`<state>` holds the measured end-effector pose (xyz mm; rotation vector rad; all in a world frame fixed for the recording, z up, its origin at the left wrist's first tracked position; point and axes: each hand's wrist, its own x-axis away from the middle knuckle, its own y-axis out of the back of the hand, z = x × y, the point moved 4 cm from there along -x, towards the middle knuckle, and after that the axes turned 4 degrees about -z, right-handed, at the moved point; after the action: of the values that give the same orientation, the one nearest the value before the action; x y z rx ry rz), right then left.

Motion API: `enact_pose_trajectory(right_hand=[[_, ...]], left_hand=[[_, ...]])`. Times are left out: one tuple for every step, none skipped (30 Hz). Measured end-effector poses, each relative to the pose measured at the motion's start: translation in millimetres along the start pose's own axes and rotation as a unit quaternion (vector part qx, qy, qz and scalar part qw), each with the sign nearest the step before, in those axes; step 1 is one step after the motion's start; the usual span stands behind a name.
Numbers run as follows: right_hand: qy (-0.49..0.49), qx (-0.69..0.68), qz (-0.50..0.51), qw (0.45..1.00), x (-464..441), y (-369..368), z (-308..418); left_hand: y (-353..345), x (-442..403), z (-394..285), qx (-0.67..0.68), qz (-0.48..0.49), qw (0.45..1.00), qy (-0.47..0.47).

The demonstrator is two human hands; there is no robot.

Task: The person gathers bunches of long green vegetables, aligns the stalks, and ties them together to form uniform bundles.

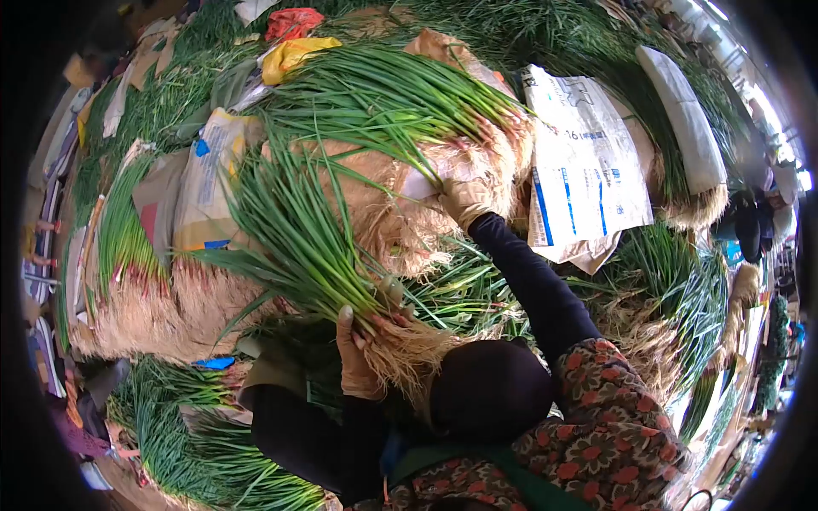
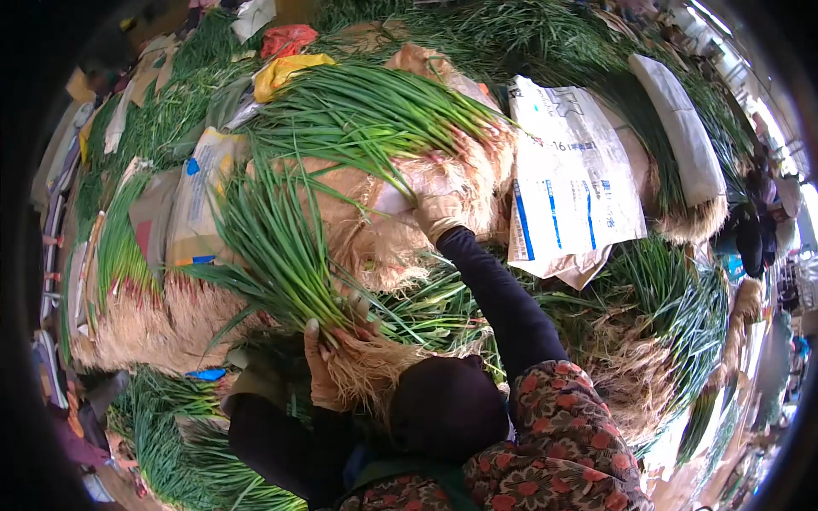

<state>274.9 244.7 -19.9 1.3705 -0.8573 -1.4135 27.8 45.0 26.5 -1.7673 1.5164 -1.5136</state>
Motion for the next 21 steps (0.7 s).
enact_pose_trajectory(right_hand=[[-0.003, -0.031, 0.02, 0.999, 0, 1, 6], [-0.008, -0.063, 0.042, 0.997, 2, 18, 19], [-0.013, -0.095, 0.063, 0.993, 9, 26, 32], [0.027, -0.101, 0.001, 0.995, 23, 27, 45], [0.182, 0.087, -0.062, 0.978, 42, 53, 76], [0.216, -0.068, -0.067, 0.972, 63, 48, 88], [0.23, -0.151, 0.011, 0.961, 84, 41, 94], [0.23, -0.236, 0.094, 0.939, 103, 42, 103], [0.216, -0.311, 0.175, 0.909, 123, 42, 112], [0.184, -0.329, 0.292, 0.879, 131, 28, 108], [0.153, -0.425, 0.271, 0.85, 118, 45, 107], [0.122, -0.516, 0.246, 0.811, 102, 62, 105], [0.011, -0.503, 0.188, 0.843, 102, 38, 90], [-0.01, -0.542, 0.193, 0.818, 95, 35, 93], [-0.078, -0.579, 0.289, 0.759, 94, 24, 98], [-0.145, -0.605, 0.379, 0.685, 91, 26, 112], [-0.162, -0.591, 0.414, 0.674, 86, 27, 123], [-0.177, -0.575, 0.449, 0.66, 82, 26, 134], [-0.191, -0.559, 0.485, 0.645, 81, 24, 143], [-0.135, -0.562, 0.393, 0.716, 76, 16, 145], [-0.076, -0.556, 0.294, 0.774, 77, 5, 148]], left_hand=[[-5, 3, -1, -0.004, 0.014, 1.0, 0.002], [-2, 2, -1, 0.001, 0.025, 1.0, 0.011], [4, -2, 0, 0.005, 0.037, 0.999, 0.02], [6, -5, 0, 0.008, 0.049, 0.998, 0.03], [-9, -4, 3, 0.034, 0.008, 0.999, 0.01], [-2, -5, 4, 0.021, 0.017, 1.0, 0.012], [8, -10, 5, 0.007, 0.029, 0.999, 0.015], [12, -13, 6, -0.006, 0.043, 0.999, 0.018], [8, -12, 4, -0.03, 0.017, 0.999, 0.0], [6, -12, 5, -0.034, 0.014, 0.999, 0.003], [5, -11, 4, -0.039, 0.01, 0.999, 0.004], [4, -10, 2, -0.045, 0.007, 0.999, 0.004], [8, -11, 3, -0.041, 0.024, 0.999, 0.01], [14, -14, 6, -0.038, 0.041, 0.998, 0.018], [20, -16, 9, -0.034, 0.058, 0.997, 0.028], [15, -14, 9, -0.03, 0.053, 0.998, 0.034], [10, -10, 8, -0.025, 0.048, 0.998, 0.04], [7, -8, 8, -0.018, 0.041, 0.998, 0.044], [12, -9, 8, -0.025, 0.047, 0.998, 0.046], [21, -13, 8, -0.032, 0.052, 0.997, 0.047], [23, -13, 6, -0.038, 0.056, 0.997, 0.049]])
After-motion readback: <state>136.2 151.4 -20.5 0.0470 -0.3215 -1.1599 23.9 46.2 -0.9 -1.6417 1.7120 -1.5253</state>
